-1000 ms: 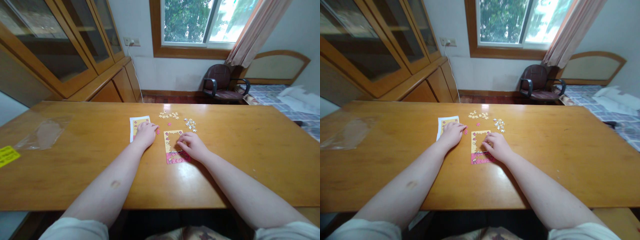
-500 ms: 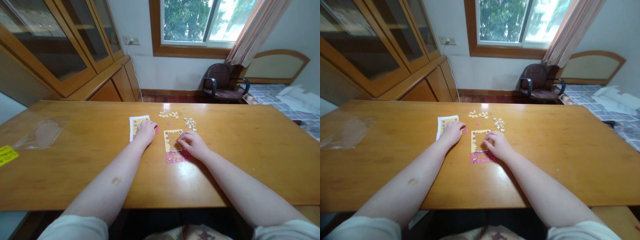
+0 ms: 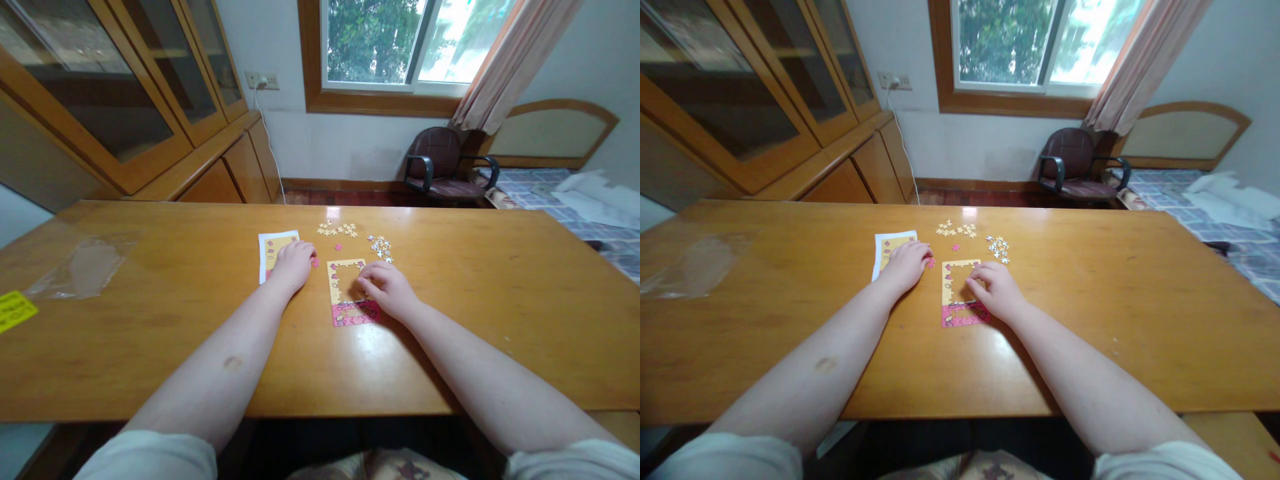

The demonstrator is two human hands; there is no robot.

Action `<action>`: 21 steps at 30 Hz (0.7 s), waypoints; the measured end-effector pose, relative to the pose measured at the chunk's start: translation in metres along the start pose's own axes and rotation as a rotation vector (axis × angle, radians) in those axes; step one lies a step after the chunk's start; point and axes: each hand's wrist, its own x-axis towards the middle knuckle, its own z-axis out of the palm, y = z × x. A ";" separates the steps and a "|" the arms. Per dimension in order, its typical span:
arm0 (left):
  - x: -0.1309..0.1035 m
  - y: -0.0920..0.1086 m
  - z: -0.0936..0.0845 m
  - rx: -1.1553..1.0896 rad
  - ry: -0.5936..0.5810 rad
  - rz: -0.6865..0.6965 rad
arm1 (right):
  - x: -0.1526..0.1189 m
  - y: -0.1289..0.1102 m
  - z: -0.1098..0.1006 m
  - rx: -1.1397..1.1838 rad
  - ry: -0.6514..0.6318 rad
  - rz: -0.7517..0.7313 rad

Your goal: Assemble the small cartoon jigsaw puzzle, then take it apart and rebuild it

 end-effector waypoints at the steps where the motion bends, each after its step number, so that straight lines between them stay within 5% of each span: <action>1: 0.000 0.000 0.000 0.000 -0.006 -0.001 | 0.000 0.000 0.000 0.003 0.001 0.000; 21: -0.003 0.005 -0.001 0.082 0.001 -0.178 | -0.001 -0.001 -0.001 0.028 -0.015 -0.006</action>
